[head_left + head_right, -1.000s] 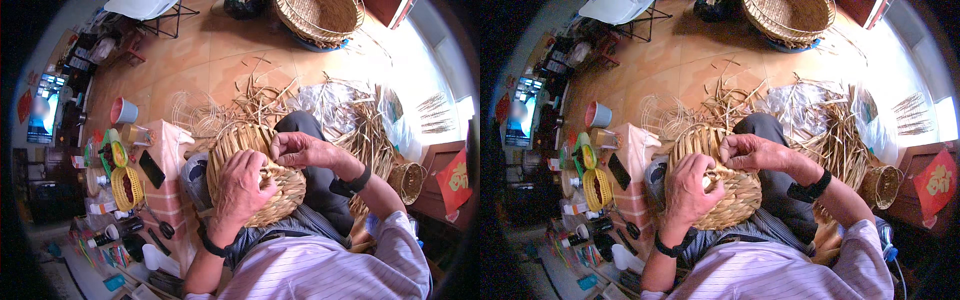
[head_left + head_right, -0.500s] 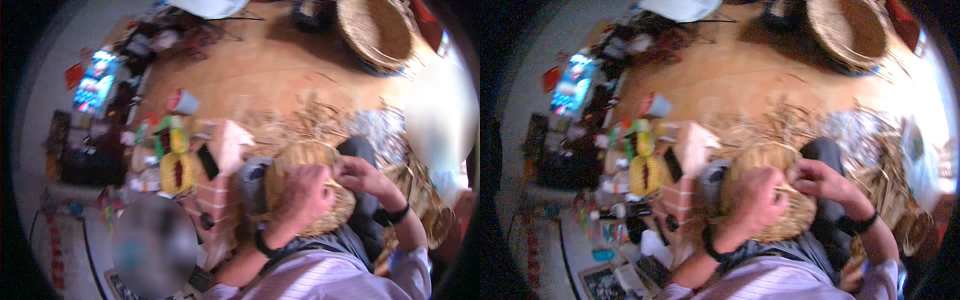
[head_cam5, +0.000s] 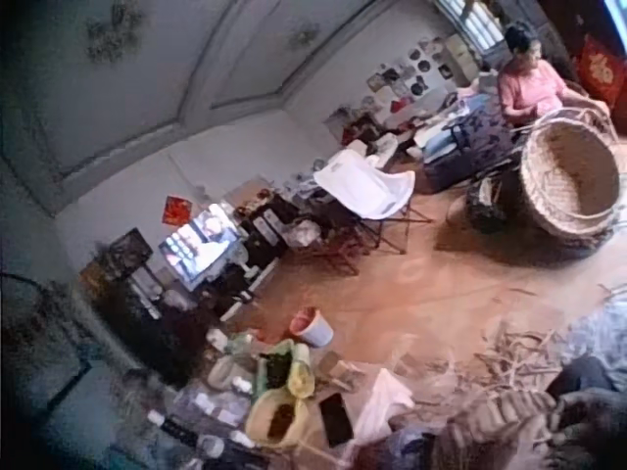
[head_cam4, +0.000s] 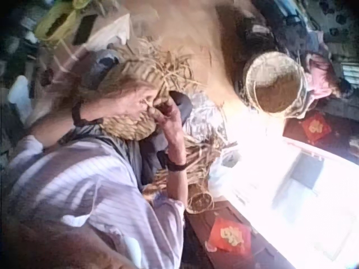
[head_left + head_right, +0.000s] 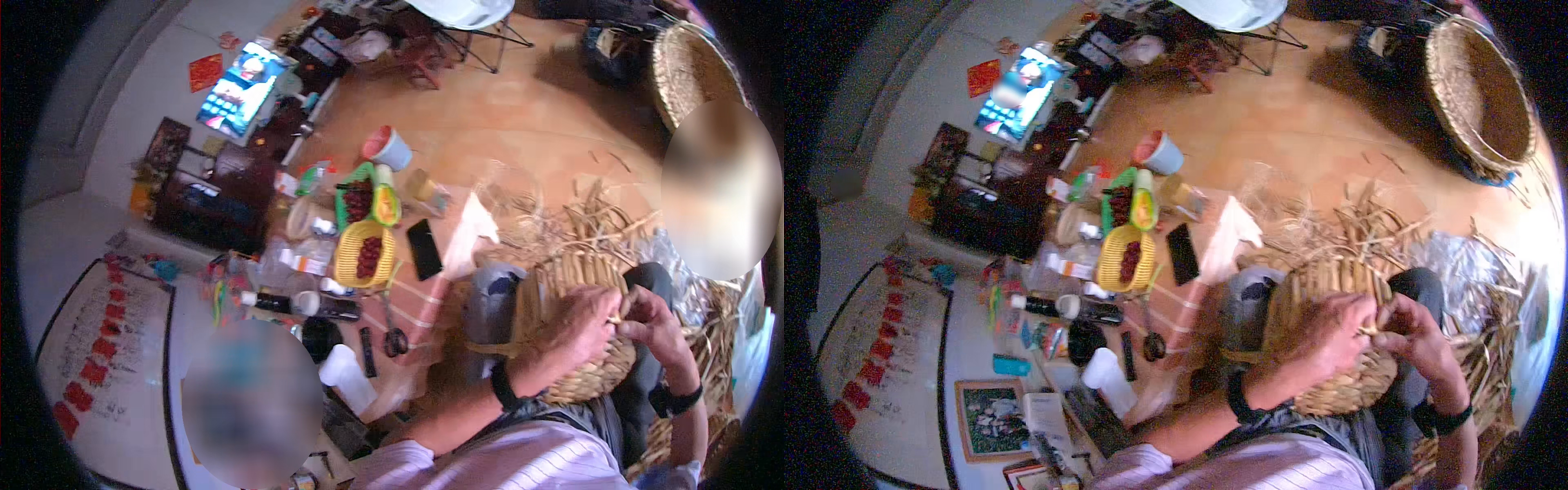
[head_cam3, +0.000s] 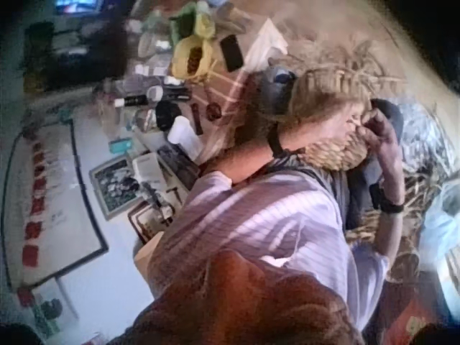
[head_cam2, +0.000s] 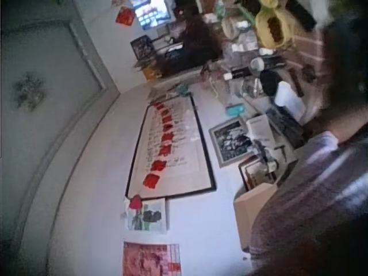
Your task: Weaving a basket using straw or wicker materials.
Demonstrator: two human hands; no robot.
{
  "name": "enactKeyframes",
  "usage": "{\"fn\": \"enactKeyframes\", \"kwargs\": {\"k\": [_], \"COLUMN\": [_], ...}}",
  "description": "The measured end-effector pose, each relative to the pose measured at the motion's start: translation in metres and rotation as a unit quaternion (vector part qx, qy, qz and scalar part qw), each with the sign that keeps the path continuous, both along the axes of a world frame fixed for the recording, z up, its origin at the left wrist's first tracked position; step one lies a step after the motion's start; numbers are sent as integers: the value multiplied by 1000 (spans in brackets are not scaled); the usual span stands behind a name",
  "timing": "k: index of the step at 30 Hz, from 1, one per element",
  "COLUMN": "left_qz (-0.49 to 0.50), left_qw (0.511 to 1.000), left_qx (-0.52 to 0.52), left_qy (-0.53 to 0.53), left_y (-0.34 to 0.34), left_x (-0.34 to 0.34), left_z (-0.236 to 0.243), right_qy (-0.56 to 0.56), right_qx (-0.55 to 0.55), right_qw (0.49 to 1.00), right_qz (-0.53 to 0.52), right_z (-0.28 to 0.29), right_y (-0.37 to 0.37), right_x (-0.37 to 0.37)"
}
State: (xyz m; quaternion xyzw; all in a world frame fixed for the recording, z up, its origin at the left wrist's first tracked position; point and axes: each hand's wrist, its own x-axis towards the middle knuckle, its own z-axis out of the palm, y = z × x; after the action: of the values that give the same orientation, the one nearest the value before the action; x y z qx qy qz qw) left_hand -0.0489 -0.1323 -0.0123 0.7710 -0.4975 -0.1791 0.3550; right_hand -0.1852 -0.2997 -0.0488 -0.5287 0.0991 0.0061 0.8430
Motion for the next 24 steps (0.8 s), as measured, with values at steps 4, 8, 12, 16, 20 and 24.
{"fn": "enactKeyframes", "kwargs": {"k": [4,8,12,16,20,24], "left_qz": [-52,-66,-30,-16,-25,21], "left_qw": [994,997,999,998,994,982], "left_qx": [40,18,34,-35,11,34], "left_qy": [88,22,0,-46,-106,-185], "left_y": [10,5,0,9,36,58], "left_x": [10,8,4,9,11,1], "left_z": [6,14,24,33,40,42], "right_qy": [29,4,-40,-29,-17,-16], "right_qx": [-73,-23,-23,-25,-17,-21], "right_qw": [997,1000,998,996,994,994], "right_qz": [-26,7,-43,-80,-107,-110], "right_z": [-3,-9,-9,-8,-10,-8], "right_y": [1,2,15,25,28,28], "right_x": [-8,-7,1,-1,-2,0]}}
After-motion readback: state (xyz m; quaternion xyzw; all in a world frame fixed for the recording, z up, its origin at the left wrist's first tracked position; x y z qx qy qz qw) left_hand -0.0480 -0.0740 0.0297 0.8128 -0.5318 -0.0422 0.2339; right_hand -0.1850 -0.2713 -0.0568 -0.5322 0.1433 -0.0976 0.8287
